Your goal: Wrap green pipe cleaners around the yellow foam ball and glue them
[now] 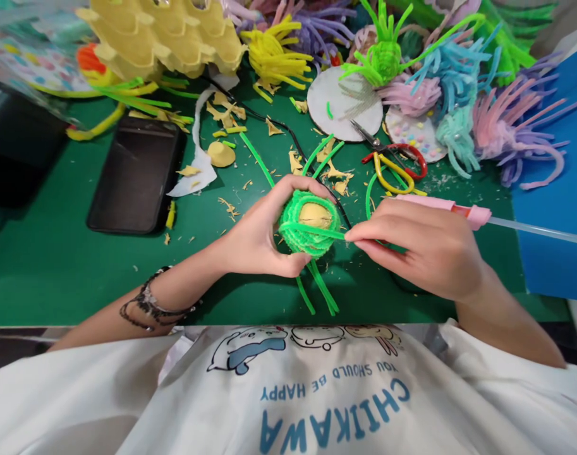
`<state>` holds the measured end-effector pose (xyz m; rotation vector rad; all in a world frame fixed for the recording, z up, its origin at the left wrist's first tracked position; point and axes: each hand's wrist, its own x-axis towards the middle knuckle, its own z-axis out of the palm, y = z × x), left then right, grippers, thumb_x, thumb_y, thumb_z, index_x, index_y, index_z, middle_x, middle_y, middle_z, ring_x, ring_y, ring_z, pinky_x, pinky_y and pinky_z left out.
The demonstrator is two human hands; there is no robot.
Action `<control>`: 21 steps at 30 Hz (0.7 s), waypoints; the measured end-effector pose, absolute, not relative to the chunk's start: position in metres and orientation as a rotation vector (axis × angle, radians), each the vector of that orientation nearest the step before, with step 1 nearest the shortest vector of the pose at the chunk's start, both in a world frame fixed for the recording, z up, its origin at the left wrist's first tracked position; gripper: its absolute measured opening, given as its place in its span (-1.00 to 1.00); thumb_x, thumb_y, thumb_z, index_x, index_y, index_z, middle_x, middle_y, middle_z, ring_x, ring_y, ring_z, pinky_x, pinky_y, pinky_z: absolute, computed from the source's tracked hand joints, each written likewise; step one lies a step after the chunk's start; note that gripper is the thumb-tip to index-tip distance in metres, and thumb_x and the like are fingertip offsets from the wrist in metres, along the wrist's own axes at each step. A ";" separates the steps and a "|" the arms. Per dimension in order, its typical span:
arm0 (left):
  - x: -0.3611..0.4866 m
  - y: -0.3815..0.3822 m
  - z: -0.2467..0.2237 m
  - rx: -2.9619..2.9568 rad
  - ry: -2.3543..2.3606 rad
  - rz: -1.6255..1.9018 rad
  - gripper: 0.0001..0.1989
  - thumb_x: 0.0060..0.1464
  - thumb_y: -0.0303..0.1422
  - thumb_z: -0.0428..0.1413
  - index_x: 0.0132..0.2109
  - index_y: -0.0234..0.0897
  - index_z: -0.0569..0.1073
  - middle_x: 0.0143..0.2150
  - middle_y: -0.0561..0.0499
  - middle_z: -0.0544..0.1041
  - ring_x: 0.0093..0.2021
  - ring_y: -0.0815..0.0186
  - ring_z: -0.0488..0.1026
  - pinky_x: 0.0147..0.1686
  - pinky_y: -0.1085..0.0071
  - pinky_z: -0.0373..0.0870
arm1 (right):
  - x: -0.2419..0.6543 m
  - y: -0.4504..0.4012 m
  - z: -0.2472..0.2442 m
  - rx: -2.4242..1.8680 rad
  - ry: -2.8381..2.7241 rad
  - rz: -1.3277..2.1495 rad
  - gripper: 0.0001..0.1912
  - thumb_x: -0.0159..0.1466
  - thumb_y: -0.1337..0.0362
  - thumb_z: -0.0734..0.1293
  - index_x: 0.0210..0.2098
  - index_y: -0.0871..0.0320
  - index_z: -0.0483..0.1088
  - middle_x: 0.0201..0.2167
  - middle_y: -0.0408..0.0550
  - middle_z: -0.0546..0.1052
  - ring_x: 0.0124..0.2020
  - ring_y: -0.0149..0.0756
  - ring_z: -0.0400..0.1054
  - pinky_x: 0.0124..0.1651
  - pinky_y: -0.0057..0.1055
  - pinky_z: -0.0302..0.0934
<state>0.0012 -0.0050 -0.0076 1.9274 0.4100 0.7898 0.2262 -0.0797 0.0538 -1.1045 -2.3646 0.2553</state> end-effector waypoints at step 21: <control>0.019 -0.015 -0.019 1.397 0.448 0.788 -0.13 -0.03 0.21 0.14 0.29 -0.10 0.09 0.30 -0.17 0.33 0.28 0.04 0.36 0.13 0.16 0.46 | 0.193 -0.066 -0.014 -0.987 -2.007 0.152 -0.26 0.24 -0.12 0.34 0.22 0.10 0.01 0.03 0.16 0.40 0.10 -0.07 0.39 -0.25 -0.25 0.42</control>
